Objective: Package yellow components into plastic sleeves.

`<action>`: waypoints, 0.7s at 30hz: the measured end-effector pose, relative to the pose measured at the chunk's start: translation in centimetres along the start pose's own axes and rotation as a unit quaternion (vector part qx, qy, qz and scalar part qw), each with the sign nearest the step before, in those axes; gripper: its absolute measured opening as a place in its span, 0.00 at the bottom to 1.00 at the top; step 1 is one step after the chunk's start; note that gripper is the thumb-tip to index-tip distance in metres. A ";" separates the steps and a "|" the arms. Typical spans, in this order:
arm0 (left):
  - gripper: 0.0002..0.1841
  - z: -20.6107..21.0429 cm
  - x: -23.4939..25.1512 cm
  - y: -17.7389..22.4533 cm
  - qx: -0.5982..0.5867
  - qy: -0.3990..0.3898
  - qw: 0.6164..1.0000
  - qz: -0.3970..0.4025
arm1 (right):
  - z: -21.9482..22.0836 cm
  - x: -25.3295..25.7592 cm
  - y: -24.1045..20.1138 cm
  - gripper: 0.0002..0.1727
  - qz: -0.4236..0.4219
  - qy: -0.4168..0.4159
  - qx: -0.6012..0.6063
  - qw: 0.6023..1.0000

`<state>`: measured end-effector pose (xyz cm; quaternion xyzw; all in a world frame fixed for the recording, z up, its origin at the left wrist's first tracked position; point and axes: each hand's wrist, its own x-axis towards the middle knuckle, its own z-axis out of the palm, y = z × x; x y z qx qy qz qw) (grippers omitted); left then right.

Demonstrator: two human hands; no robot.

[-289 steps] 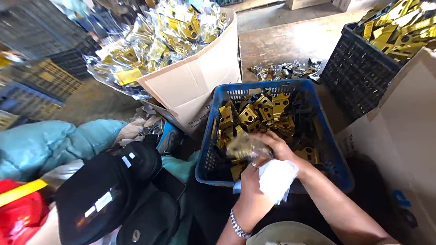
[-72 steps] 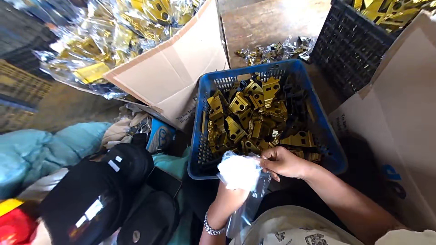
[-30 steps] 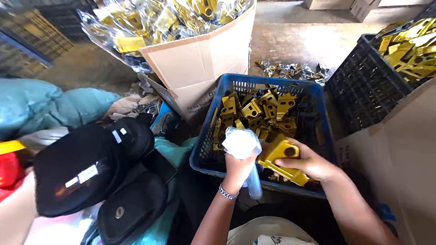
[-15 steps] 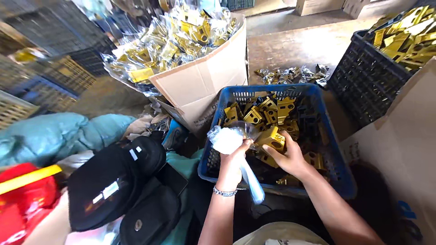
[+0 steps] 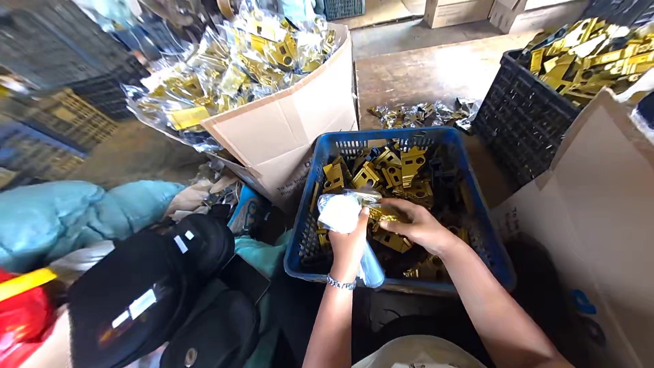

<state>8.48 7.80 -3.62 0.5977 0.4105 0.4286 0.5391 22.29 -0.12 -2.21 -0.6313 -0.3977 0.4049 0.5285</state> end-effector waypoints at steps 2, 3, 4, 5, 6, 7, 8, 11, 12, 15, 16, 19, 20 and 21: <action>0.19 -0.2 -1.2 0.9 0.006 -0.096 0.995 0.004 | -0.1 0.1 0.4 0.26 -0.051 0.072 -0.042 0.995; 0.18 -0.2 -2.0 1.3 0.007 -0.160 0.987 0.026 | -0.4 0.3 0.7 0.26 -0.080 0.073 -0.096 0.989; 0.16 -0.2 -2.7 1.6 -0.008 -0.208 0.977 0.045 | -0.8 0.2 0.4 0.27 -0.093 0.039 -0.151 0.983; 0.15 -0.4 -3.0 2.0 -0.038 -0.232 0.971 0.051 | -1.5 0.0 -0.5 0.26 -0.078 -0.019 -0.209 0.975; 0.15 -0.9 -3.1 2.5 -0.083 -0.233 0.968 0.039 | -2.5 0.0 -1.8 0.24 -0.046 -0.080 -0.260 0.961; 0.16 -1.8 -2.9 3.1 -0.128 -0.220 0.967 0.006 | -3.6 0.1 -2.6 0.21 -0.025 -0.119 -0.285 0.951; 0.19 -2.8 -2.6 3.5 -0.163 -0.199 0.966 -0.029 | -5.1 0.2 -2.9 0.19 -0.018 -0.122 -0.273 0.954; 0.18 -5.0 -1.9 3.6 -0.150 -0.123 0.980 -0.036 | -8.8 1.2 -2.0 0.19 -0.044 0.131 -0.049 0.989; 0.21 -4.8 -1.9 3.0 -0.120 -0.095 0.988 -0.018 | -9.1 1.8 -2.0 0.24 -0.047 0.209 0.026 0.976; 0.38 -2.9 -1.8 0.7 -0.011 -0.057 0.998 0.039 | -6.0 1.4 -2.3 0.40 -0.006 0.127 0.012 0.992; 0.39 -1.9 -1.7 0.1 0.014 -0.055 0.997 0.054 | -3.9 0.8 -2.3 0.37 -0.020 0.031 -0.022 0.999; 0.36 -0.7 -2.2 -0.1 0.008 -0.100 0.992 0.071 | -0.4 -0.3 -1.5 0.13 -0.080 -0.105 -0.020 0.991; 0.34 -1.0 -2.5 0.7 -0.032 -0.134 0.990 0.033 | -0.4 -0.4 -1.4 0.08 -0.069 -0.092 0.007 0.993; 0.30 -1.4 -2.8 1.7 -0.080 -0.174 0.981 -0.019 | -0.6 -0.6 -1.4 0.06 -0.041 -0.082 0.032 0.995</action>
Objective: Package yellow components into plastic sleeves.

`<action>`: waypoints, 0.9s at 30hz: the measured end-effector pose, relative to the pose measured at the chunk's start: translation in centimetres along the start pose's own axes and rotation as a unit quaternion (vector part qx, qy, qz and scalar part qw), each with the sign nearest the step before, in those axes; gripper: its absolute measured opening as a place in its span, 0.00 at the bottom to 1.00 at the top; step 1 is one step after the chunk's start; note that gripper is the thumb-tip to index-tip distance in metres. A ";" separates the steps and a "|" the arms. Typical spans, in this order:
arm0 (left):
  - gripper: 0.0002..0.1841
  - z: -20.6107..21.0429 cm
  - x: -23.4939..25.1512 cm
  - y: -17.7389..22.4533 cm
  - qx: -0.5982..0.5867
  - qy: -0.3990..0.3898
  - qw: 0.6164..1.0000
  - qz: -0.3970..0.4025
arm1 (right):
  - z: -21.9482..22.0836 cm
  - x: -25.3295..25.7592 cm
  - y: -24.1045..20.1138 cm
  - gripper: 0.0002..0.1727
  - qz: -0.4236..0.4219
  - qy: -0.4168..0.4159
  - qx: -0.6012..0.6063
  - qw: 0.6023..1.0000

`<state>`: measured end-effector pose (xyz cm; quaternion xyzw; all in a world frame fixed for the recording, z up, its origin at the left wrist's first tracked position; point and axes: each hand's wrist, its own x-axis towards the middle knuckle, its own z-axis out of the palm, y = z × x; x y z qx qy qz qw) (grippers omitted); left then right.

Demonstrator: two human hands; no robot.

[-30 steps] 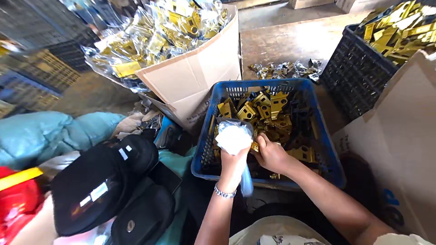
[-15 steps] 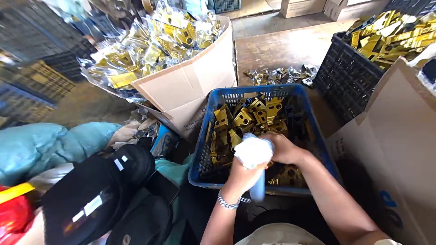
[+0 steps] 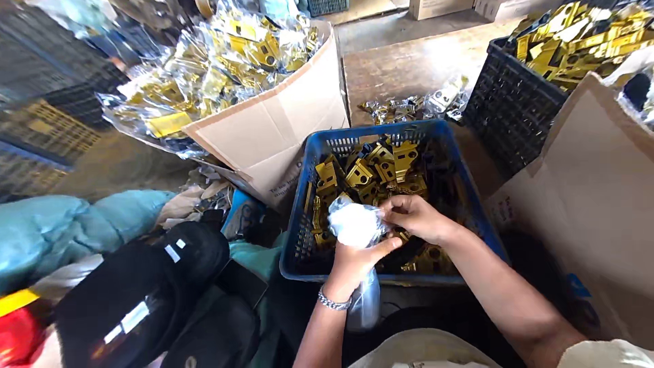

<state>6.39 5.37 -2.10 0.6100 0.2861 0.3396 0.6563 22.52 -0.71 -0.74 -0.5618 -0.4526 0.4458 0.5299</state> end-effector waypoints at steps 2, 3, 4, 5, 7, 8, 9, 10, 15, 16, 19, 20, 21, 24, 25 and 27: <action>0.12 -0.5 -0.2 1.2 -0.052 -0.032 0.995 -0.075 | 0.4 -0.8 0.1 0.10 0.053 -0.004 0.026 0.998; 0.07 -0.9 -0.1 1.1 -0.018 -0.011 0.997 -0.068 | 0.8 -1.4 0.2 0.12 0.078 -0.015 0.025 0.996; 0.09 -1.6 0.1 0.5 0.061 0.014 0.998 -0.023 | 1.4 -1.9 0.4 0.13 0.094 -0.026 0.016 0.995; 0.13 -2.3 0.3 -0.4 0.144 0.030 0.988 0.040 | 1.8 -2.2 0.8 0.12 0.101 -0.036 0.003 0.994; 0.17 -2.6 0.1 -1.4 0.198 0.028 0.978 0.067 | 2.0 -2.5 1.8 0.07 0.105 -0.050 0.022 0.993; 0.19 -2.5 -0.2 -1.1 0.169 -0.001 0.985 0.029 | 1.9 -2.7 2.3 0.05 0.095 -0.045 0.045 0.993; 0.20 -2.5 -0.4 -0.6 0.130 -0.034 0.991 -0.005 | 1.8 -2.8 2.5 0.03 0.081 -0.035 0.064 0.994; 0.19 -2.6 -0.4 -0.2 0.108 -0.053 0.992 -0.022 | 1.8 -2.8 2.7 0.02 0.070 -0.025 0.079 0.994; 0.12 -4.0 1.0 0.1 0.291 0.022 0.954 0.065 | 3.2 -3.0 2.0 0.11 0.108 -0.002 0.092 0.990; 0.11 -4.0 1.0 0.3 0.295 0.020 0.952 0.078 | 3.3 -3.1 1.6 0.06 0.099 -0.007 0.100 0.990; 0.10 -4.0 0.8 1.1 0.317 -0.053 0.941 0.108 | 3.3 -3.6 1.2 0.04 0.056 -0.016 0.106 0.993; 0.11 -4.2 1.1 1.3 0.345 -0.056 0.930 0.111 | 3.3 -3.8 1.3 0.06 0.044 -0.007 0.114 0.993; 0.12 -4.6 1.6 1.3 0.371 -0.027 0.921 0.114 | 3.3 -3.9 1.3 0.09 0.036 0.016 0.128 0.991; 0.21 -5.5 3.6 1.4 0.319 0.102 0.935 0.113 | 3.1 -3.6 2.0 0.15 0.026 0.145 0.161 0.976; 0.23 -4.9 3.8 1.9 0.244 0.086 0.963 0.079 | 2.9 -3.1 2.2 0.15 0.026 0.165 0.141 0.976; 0.28 -3.1 3.5 2.1 0.089 -0.026 0.996 -0.017 | 2.9 -1.9 2.4 0.13 0.004 0.112 0.070 0.991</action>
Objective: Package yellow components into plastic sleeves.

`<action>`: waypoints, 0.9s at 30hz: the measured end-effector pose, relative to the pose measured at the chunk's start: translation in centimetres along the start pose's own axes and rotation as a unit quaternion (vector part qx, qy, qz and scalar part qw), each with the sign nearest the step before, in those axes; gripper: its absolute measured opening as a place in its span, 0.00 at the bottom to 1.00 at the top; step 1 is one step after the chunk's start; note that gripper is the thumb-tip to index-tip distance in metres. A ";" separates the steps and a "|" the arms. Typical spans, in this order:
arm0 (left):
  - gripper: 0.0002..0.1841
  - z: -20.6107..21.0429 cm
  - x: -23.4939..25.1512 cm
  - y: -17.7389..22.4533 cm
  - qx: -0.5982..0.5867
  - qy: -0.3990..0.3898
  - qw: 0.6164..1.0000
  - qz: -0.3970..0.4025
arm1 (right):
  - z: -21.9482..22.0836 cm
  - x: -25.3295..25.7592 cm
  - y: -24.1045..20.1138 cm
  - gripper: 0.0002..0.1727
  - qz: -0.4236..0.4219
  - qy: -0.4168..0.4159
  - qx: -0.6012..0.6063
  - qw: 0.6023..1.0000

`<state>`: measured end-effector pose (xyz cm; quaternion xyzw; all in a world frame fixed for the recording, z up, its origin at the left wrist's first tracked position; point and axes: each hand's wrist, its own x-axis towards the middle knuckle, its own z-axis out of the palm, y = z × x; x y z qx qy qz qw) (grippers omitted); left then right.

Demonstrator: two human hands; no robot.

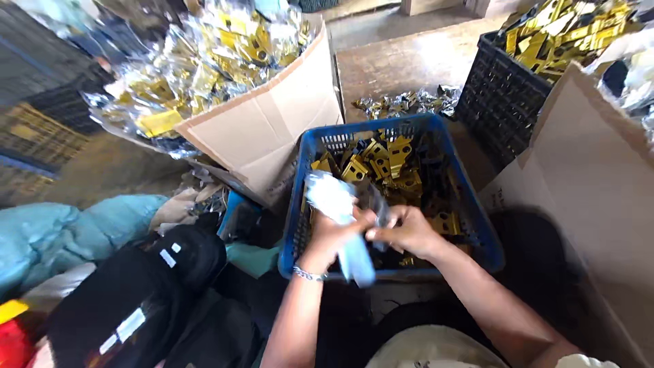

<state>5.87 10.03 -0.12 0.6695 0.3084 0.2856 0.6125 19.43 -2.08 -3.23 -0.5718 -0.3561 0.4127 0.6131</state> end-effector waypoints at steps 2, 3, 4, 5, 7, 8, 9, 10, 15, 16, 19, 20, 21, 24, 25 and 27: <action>0.32 1.3 0.6 -0.4 -0.072 -0.073 0.993 -0.066 | 0.1 1.9 -0.3 0.14 -0.025 -0.103 -0.072 0.992; 0.33 1.2 1.3 -0.8 -0.083 -0.078 0.990 -0.080 | -0.1 3.0 -0.6 0.16 -0.010 -0.134 -0.099 0.986; 0.35 0.6 2.2 -1.2 -0.070 -0.079 0.991 -0.078 | -0.4 4.2 -0.8 0.19 0.018 -0.152 -0.111 0.982; 0.37 -0.3 3.3 -1.5 -0.034 -0.075 0.995 -0.057 | -0.9 5.5 -0.9 0.21 0.049 -0.153 -0.113 0.981; 0.35 -2.4 6.1 -2.7 0.097 -0.047 0.993 0.040 | -2.1 8.2 -0.4 0.18 0.092 -0.094 -0.108 0.985; 0.29 -3.3 7.7 -3.6 0.148 -0.011 0.985 0.085 | -2.7 9.6 0.3 0.15 0.107 -0.039 -0.106 0.988; 0.25 -4.2 9.1 -4.6 0.163 0.024 0.981 0.100 | -3.3 11.1 1.0 0.13 0.128 0.018 -0.110 0.985; 0.23 -4.9 10.3 -5.4 0.134 0.055 0.985 0.093 | -3.7 12.7 1.6 0.17 0.158 0.064 -0.116 0.978; 0.15 -3.7 10.4 -7.6 -0.093 0.171 0.980 0.029 | -2.8 20.0 6.3 0.35 0.260 0.122 -0.194 0.938; 0.16 -2.9 9.8 -7.8 -0.102 0.177 0.979 0.013 | -2.4 20.7 6.6 0.34 0.249 0.129 -0.237 0.930; 0.24 -1.4 8.1 -7.8 -0.099 0.195 0.976 -0.002 | -2.3 20.5 6.6 0.28 0.203 0.160 -0.257 0.931; 0.28 -1.2 7.8 -7.6 -0.090 0.205 0.975 0.003 | -2.5 19.8 6.4 0.28 0.181 0.173 -0.214 0.944; 0.31 -1.0 7.6 -7.5 -0.077 0.216 0.973 0.011 | -2.8 18.6 5.9 0.28 0.160 0.188 -0.152 0.957; 0.29 -0.5 7.4 -7.6 -0.016 0.204 0.978 0.043 | -4.4 13.7 3.5 0.26 0.091 0.228 0.082 0.966; 0.27 -0.3 7.4 -7.5 0.004 0.194 0.979 0.055 | -5.1 12.0 2.6 0.27 0.056 0.210 0.146 0.965; 0.24 0.7 6.9 -6.7 0.032 0.183 0.980 0.066 | -6.3 8.7 1.0 0.34 -0.022 0.169 0.186 0.968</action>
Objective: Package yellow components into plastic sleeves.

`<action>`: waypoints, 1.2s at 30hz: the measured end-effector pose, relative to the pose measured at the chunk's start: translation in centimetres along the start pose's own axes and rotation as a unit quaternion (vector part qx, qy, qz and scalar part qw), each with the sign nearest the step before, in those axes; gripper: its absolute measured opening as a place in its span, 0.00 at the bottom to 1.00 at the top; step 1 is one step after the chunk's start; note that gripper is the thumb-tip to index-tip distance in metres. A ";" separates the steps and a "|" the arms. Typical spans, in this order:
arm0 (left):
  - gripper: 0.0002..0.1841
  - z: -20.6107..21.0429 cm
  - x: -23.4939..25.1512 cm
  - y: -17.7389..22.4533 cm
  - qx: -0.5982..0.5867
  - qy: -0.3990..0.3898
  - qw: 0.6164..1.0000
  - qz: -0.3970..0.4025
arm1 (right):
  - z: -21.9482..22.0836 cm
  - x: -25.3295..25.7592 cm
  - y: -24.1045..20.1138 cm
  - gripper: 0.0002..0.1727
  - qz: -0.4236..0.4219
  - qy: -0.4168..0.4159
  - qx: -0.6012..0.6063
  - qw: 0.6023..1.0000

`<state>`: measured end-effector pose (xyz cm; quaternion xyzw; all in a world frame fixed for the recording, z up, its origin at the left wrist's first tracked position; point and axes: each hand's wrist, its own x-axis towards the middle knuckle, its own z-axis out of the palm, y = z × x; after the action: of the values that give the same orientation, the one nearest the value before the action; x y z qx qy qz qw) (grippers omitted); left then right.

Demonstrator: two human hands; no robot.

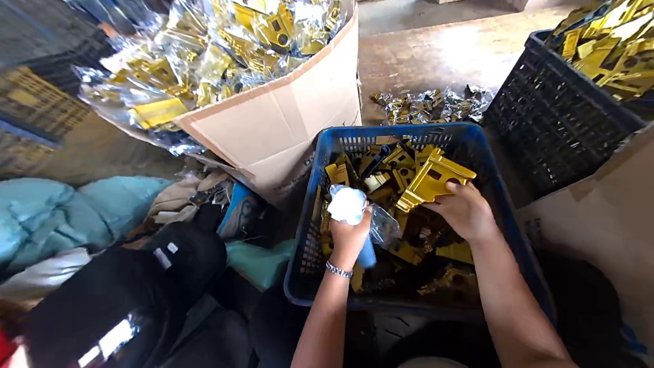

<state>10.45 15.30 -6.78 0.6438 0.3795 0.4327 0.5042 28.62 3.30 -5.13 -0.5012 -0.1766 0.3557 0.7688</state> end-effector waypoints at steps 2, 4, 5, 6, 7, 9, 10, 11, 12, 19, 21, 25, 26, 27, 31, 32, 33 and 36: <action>0.23 0.9 -0.8 1.2 0.008 0.000 1.000 0.013 | -1.0 -2.5 -1.6 0.39 -0.053 -0.041 -0.027 0.997; 0.26 1.7 -1.9 2.1 0.008 0.001 1.000 0.015 | -1.5 -5.0 -2.1 0.35 -0.070 -0.054 -0.034 0.996; 0.27 2.0 -2.4 2.4 0.002 0.001 1.000 0.009 | -1.7 -6.0 -2.0 0.32 -0.058 -0.047 -0.020 0.997; 0.27 2.3 -2.8 2.6 -0.005 0.004 1.000 0.008 | -2.1 -6.8 -1.6 0.30 -0.031 -0.042 0.005 0.999; 0.26 2.6 -3.1 2.6 -0.012 0.008 1.000 0.009 | -2.5 -7.5 -1.0 0.31 0.008 -0.049 0.028 0.998; 0.23 3.2 -3.9 2.6 -0.015 0.022 1.000 0.004 | -3.5 -8.4 0.2 0.38 0.092 -0.106 0.088 0.986; 0.22 3.5 -4.2 2.7 -0.018 0.026 0.999 -0.003 | -3.5 -8.7 0.5 0.39 0.124 -0.141 0.100 0.977; 0.22 3.6 -4.5 2.8 -0.023 0.020 0.999 -0.014 | -3.0 -8.8 0.3 0.37 0.151 -0.170 0.074 0.971; 0.22 3.7 -4.7 3.0 -0.026 0.005 0.999 -0.025 | -2.1 -8.7 -0.1 0.33 0.171 -0.171 0.025 0.970; 0.20 2.0 -5.2 6.0 -0.124 -0.045 0.983 -0.124 | 1.0 -7.8 2.0 0.23 -0.137 -0.114 -0.454 0.873; 0.18 1.8 -5.7 5.9 -0.115 -0.054 0.984 -0.123 | 2.4 -7.9 1.3 0.24 -0.061 -0.224 -0.600 0.766; 0.20 1.6 -6.5 4.0 0.036 -0.118 0.992 -0.011 | 2.5 -5.4 1.7 0.40 0.000 -0.227 -0.575 0.786; 0.23 1.7 -6.5 3.6 0.071 -0.121 0.990 0.028 | 2.6 -5.0 1.8 0.46 0.001 -0.206 -0.530 0.823; 0.27 1.8 -6.3 3.4 0.089 -0.109 0.989 0.046 | 2.7 -4.8 1.7 0.49 0.005 -0.195 -0.479 0.856; 0.30 1.9 -4.9 2.7 0.005 0.025 0.999 -0.021 | 2.9 -5.0 -0.2 0.41 0.064 -0.170 -0.274 0.944; 0.29 1.7 -5.0 2.7 -0.015 0.027 0.999 -0.032 | 2.8 -5.1 -0.4 0.34 0.043 -0.142 -0.267 0.952; 0.27 1.6 -5.5 3.0 -0.022 -0.005 0.999 -0.032 | 2.8 -5.0 -0.4 0.31 0.016 -0.117 -0.287 0.951; 0.16 1.7 -6.9 4.0 -0.045 -0.150 0.988 0.003 | 2.6 -4.2 -0.2 0.29 -0.045 -0.135 -0.422 0.895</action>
<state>9.91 7.58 -4.23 0.6792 0.2784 0.3494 0.5823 24.18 1.85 -3.43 -0.7174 -0.4346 0.2774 0.4686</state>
